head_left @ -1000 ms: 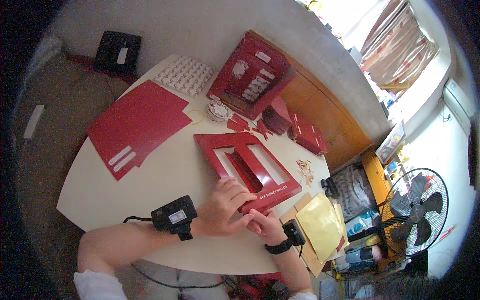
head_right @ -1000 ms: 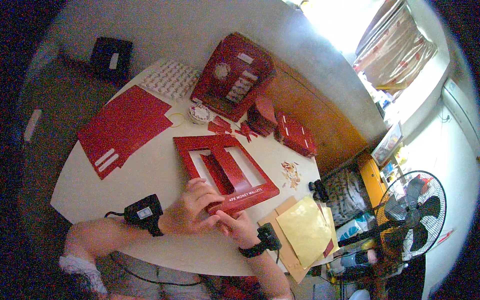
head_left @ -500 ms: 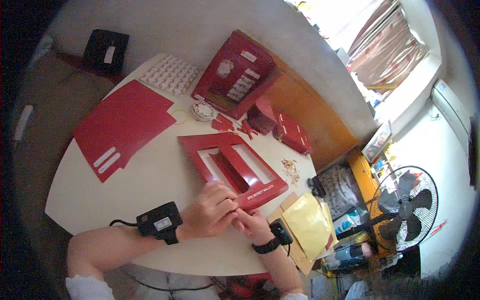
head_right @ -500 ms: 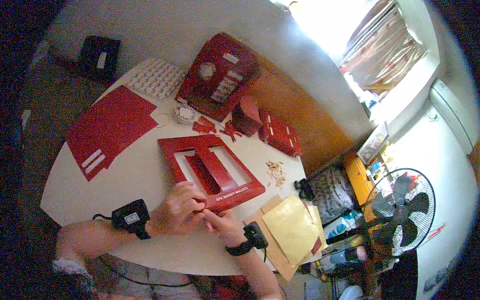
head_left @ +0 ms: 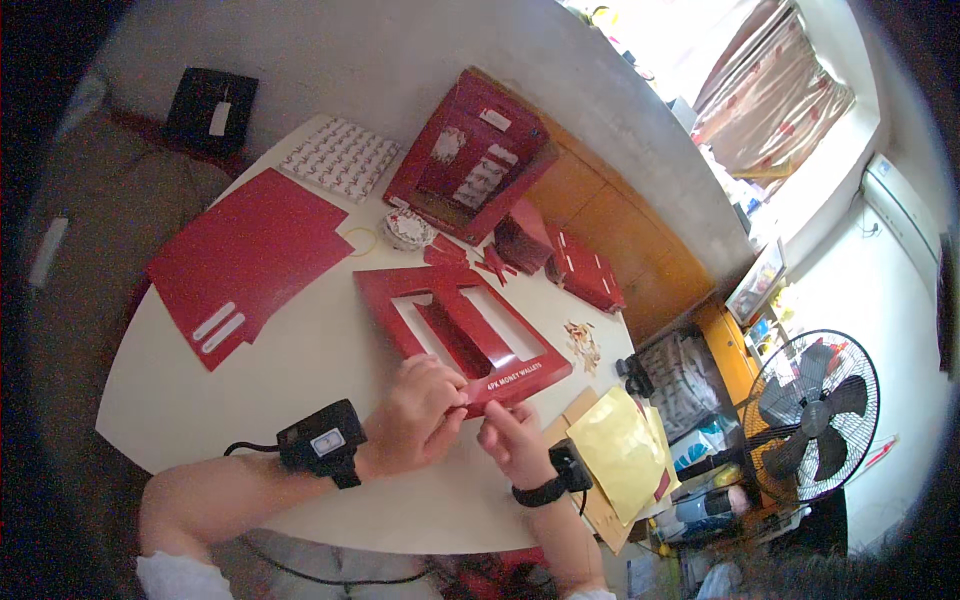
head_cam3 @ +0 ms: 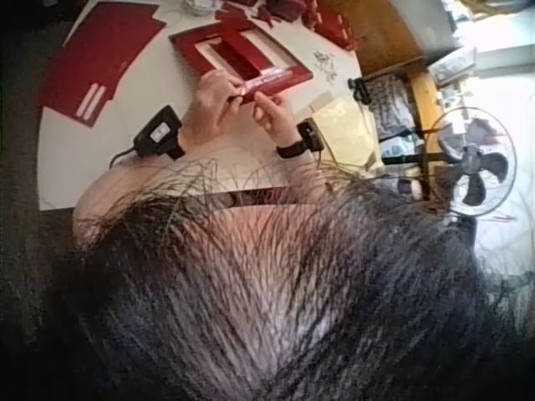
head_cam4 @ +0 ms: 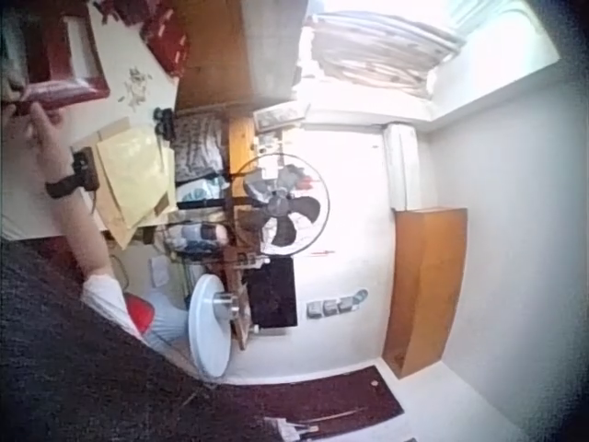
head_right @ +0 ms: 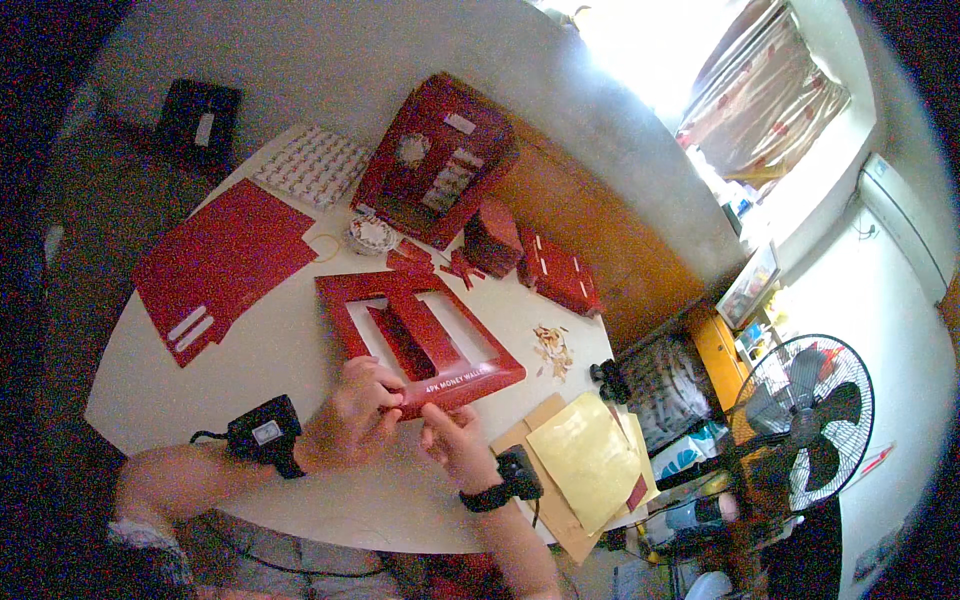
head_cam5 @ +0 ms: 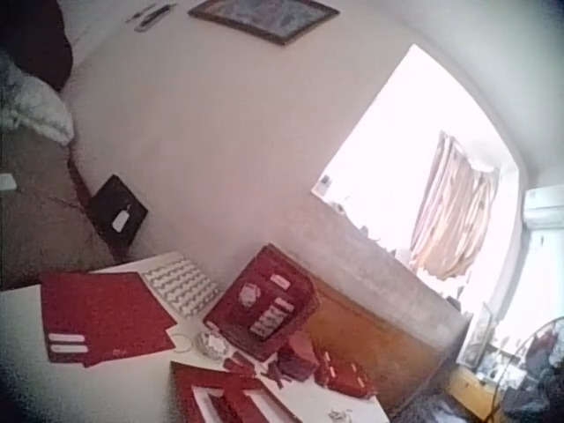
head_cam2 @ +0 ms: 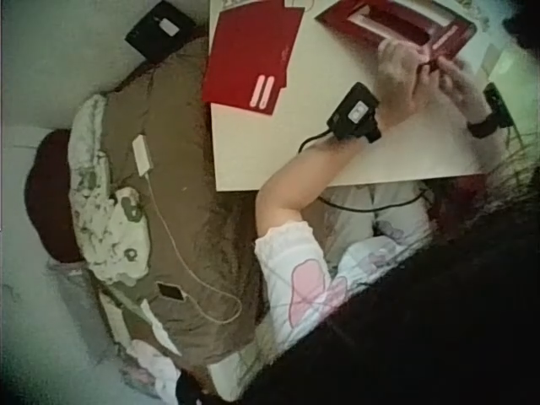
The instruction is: Folding and assembling cardboard packaging components at a table.
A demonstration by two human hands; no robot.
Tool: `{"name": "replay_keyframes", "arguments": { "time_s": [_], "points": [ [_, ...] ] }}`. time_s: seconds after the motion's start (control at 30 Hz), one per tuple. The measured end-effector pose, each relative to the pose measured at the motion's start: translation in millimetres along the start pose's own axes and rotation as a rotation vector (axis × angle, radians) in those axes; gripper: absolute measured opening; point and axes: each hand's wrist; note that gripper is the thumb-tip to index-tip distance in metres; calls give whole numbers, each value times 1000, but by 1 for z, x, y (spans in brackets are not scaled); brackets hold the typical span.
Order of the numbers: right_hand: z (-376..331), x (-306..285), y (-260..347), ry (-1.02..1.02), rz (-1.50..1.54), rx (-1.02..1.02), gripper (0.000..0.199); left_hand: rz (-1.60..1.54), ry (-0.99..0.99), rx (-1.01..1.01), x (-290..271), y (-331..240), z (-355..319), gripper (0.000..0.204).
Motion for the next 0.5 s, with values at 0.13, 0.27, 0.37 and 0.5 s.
{"name": "replay_keyframes", "arguments": {
  "time_s": [0.13, 0.27, 0.37, 0.5],
  "points": [
    [2, -3, 3, 50, 99, 8, 14, -12, -17, -38, -1, 2, -2, 17],
    [2, -3, -1, 60, 104, 13, 15, 59, 65, -127, -6, -4, 0, 23],
    [2, 1, -3, 41, 56, 24, 16, 145, 48, -165, -5, -7, 3, 25],
    [2, 4, -6, 39, 1, 12, 14, 105, 44, -156, 0, -2, -1, 22]
  ]
}}
Point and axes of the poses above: each hand's wrist, its own z-axis towards the middle knuckle, its own x-axis out of the palm, y = z × x, and after that the axes turned 9 degrees about y, right-handed
